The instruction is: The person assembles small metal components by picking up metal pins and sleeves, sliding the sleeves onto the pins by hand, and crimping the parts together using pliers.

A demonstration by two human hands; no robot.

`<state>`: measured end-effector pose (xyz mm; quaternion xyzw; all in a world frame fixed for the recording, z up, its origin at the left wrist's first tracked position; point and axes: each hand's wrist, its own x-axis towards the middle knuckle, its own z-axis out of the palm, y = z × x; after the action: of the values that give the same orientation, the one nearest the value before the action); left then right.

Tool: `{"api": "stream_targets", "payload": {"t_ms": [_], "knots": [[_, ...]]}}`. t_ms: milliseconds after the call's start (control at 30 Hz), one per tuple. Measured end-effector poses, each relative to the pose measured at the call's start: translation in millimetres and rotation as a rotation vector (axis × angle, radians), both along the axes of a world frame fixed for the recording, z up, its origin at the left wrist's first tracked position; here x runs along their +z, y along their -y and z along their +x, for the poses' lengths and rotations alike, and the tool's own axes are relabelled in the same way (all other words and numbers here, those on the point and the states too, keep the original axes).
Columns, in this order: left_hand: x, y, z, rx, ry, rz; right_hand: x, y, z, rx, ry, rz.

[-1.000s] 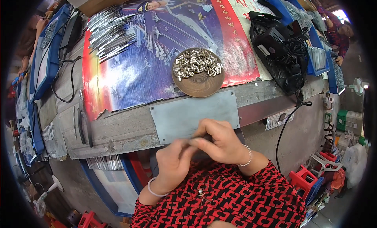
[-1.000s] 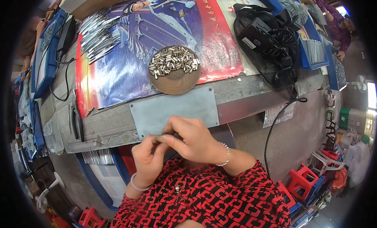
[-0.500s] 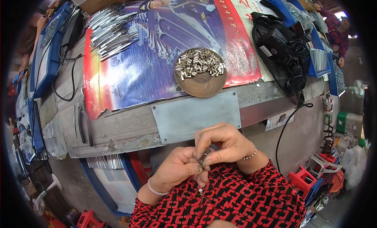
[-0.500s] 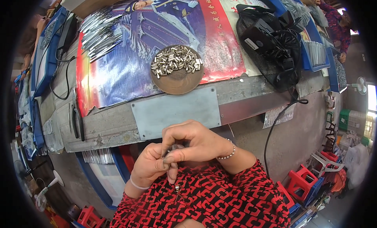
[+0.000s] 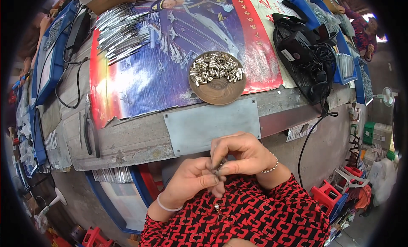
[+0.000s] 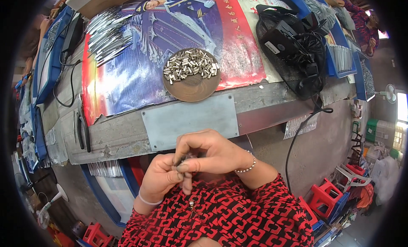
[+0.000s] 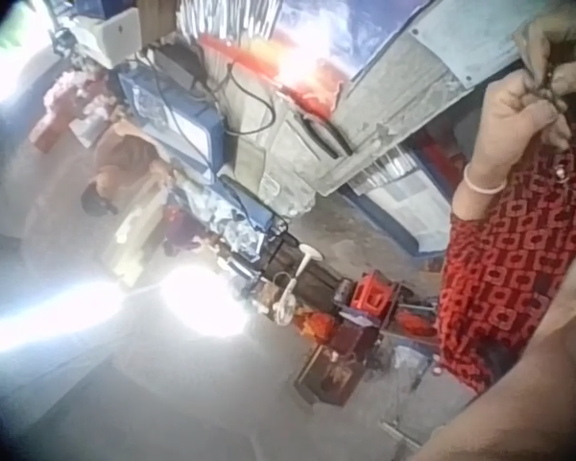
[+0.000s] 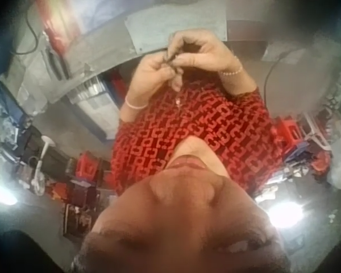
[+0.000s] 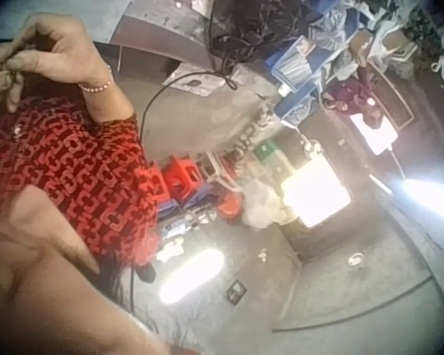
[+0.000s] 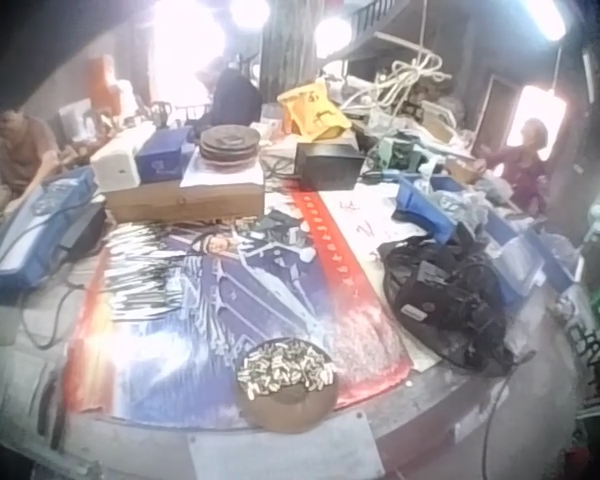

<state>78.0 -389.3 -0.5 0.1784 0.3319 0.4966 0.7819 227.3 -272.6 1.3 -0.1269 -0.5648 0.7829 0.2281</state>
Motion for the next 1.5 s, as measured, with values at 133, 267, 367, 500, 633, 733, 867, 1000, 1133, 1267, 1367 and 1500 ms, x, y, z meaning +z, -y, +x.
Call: {"api": "stream_targets", "payload": {"t_ms": [133,267,367,500,633,733,867,1000,1133,1267,1367,1500], "knots": [[-3,-2,1,-0.047,0.273,-0.091,-1,3,1,0.021,0.050,-0.048],[-6,-1,8,0.189,-0.795,0.173,4,15,-6,-0.281,0.328,0.515],[-8,-3,15,0.382,-1.450,0.494,-3,18,-8,-0.323,0.286,0.437],[1,1,11,0.210,-0.552,0.214,2,4,-1,-0.013,0.000,-0.137],[-2,0,12,0.224,-0.930,0.237,4,8,-5,-0.211,0.280,0.412],[0,-3,16,0.324,-1.400,0.443,-1,13,-8,-0.268,0.304,0.458],[2,1,12,0.392,-1.200,0.454,-5,11,-2,-0.159,0.163,0.157],[9,0,-2,0.458,-0.902,0.473,1,10,2,-0.016,0.185,0.184],[4,-5,1,0.363,-0.794,0.470,-9,23,2,0.270,0.139,0.151],[9,-9,4,0.362,-0.892,0.544,-3,25,-2,0.194,0.112,0.061],[19,-7,13,0.596,-0.830,0.425,-8,27,-5,0.135,0.157,0.239],[11,-10,2,0.604,-1.025,0.590,-9,26,-2,0.181,0.212,0.339]]}}
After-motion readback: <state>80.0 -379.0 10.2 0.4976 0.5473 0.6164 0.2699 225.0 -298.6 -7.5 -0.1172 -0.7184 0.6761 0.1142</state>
